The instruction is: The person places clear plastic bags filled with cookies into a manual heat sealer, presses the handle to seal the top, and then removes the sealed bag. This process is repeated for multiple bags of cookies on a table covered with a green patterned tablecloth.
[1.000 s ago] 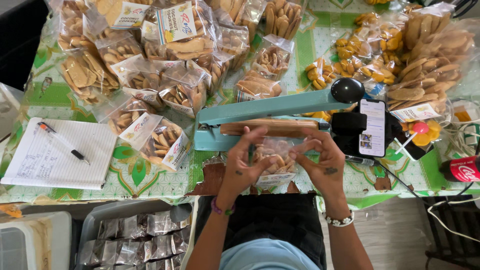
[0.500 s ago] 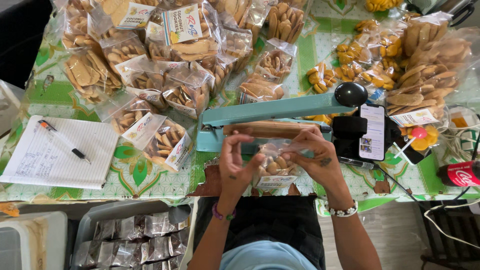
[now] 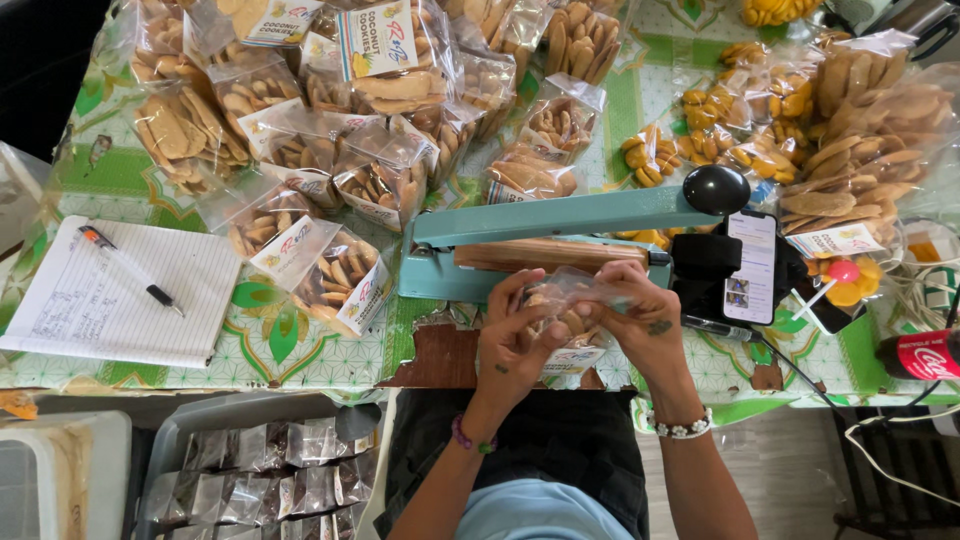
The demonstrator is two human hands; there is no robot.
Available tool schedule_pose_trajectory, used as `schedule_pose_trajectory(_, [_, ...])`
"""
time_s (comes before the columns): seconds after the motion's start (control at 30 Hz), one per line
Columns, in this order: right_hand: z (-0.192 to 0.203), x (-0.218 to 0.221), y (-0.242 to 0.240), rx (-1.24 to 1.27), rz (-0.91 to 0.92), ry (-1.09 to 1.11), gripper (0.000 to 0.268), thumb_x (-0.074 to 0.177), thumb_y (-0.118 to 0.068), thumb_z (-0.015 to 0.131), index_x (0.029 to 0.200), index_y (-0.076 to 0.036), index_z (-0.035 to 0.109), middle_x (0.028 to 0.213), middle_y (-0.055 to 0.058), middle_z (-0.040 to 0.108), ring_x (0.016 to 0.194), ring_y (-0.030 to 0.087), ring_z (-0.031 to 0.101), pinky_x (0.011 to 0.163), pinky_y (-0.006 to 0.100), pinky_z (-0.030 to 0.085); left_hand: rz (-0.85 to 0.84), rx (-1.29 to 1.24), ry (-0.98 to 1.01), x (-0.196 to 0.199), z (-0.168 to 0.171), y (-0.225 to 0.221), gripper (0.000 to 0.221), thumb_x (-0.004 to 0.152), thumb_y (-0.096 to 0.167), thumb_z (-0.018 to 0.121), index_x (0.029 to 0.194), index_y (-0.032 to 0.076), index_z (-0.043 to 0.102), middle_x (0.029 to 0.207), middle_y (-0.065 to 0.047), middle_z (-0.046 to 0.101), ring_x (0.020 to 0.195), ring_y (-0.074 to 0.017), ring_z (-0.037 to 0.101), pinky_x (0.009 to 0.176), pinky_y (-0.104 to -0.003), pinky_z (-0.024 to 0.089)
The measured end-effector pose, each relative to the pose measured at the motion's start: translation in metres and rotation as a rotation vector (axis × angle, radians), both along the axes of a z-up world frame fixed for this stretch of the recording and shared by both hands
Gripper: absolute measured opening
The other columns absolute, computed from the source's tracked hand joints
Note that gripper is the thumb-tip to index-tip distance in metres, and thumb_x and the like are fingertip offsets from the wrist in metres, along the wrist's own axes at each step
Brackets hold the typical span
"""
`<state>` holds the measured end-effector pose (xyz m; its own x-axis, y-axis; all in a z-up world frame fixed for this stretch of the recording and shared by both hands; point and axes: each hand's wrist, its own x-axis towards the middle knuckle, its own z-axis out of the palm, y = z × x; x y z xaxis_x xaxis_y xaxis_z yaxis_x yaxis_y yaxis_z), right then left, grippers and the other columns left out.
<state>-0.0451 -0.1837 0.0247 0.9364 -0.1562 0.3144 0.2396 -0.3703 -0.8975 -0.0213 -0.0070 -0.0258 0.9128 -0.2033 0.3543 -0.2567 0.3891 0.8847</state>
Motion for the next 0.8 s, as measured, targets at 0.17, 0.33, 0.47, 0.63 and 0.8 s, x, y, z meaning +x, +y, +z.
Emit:
schedule_pose_trajectory(0.17, [-0.002, -0.001, -0.005, 0.01, -0.016, 0.117, 0.023, 0.078, -0.007, 0.085, 0.096, -0.001, 0.074, 0.101, 0.001, 0.065, 0.1, 0.013, 0.058, 0.083, 0.027, 0.049, 0.2, 0.217, -0.111, 0.01, 0.006, 0.004, 0.009, 0.089, 0.007, 0.078, 0.098, 0.007, 0.081, 0.12, -0.006, 0.074, 0.137, -0.0266, 0.056, 0.118, -0.042, 0.046])
schedule_pose_trajectory(0.33, [0.001, 0.006, -0.019, -0.142, 0.1, 0.066, 0.019, 0.079, -0.007, 0.087, 0.096, -0.002, 0.079, 0.094, 0.003, 0.069, 0.099, 0.016, 0.06, 0.089, 0.03, 0.05, 0.161, 0.177, -0.083, 0.017, 0.008, 0.008, 0.011, 0.084, 0.004, 0.081, 0.095, 0.004, 0.081, 0.101, -0.006, 0.078, 0.128, -0.0258, 0.061, 0.123, -0.046, 0.038])
schedule_pose_trajectory(0.47, [0.009, 0.003, -0.019, -0.122, 0.09, 0.071, 0.034, 0.074, -0.004, 0.084, 0.107, 0.0, 0.074, 0.105, 0.005, 0.07, 0.103, 0.016, 0.063, 0.092, 0.032, 0.049, 0.159, 0.09, -0.116, 0.016, 0.003, 0.004, 0.014, 0.087, -0.003, 0.082, 0.099, 0.002, 0.076, 0.102, -0.009, 0.078, 0.126, -0.0229, 0.065, 0.131, -0.046, 0.034])
schedule_pose_trajectory(0.63, [0.016, -0.011, -0.01, 0.191, 0.071, 0.105, 0.06, 0.077, 0.006, 0.081, 0.134, 0.003, 0.062, 0.099, 0.003, 0.07, 0.099, 0.011, 0.065, 0.091, 0.027, 0.052, 0.067, -0.111, 0.064, 0.016, -0.004, -0.001, 0.049, 0.085, -0.006, 0.08, 0.12, 0.005, 0.046, 0.095, -0.01, 0.076, 0.12, -0.0191, 0.064, 0.132, -0.043, 0.023])
schedule_pose_trajectory(0.8, [0.009, -0.017, -0.008, 0.118, -0.052, 0.028, 0.059, 0.072, 0.013, 0.08, 0.128, 0.003, 0.063, 0.105, 0.003, 0.066, 0.092, 0.009, 0.066, 0.086, 0.024, 0.054, 0.059, -0.035, -0.041, 0.014, -0.002, 0.005, 0.051, 0.089, -0.005, 0.079, 0.122, 0.006, 0.041, 0.095, -0.008, 0.073, 0.106, -0.0162, 0.066, 0.134, -0.044, 0.023])
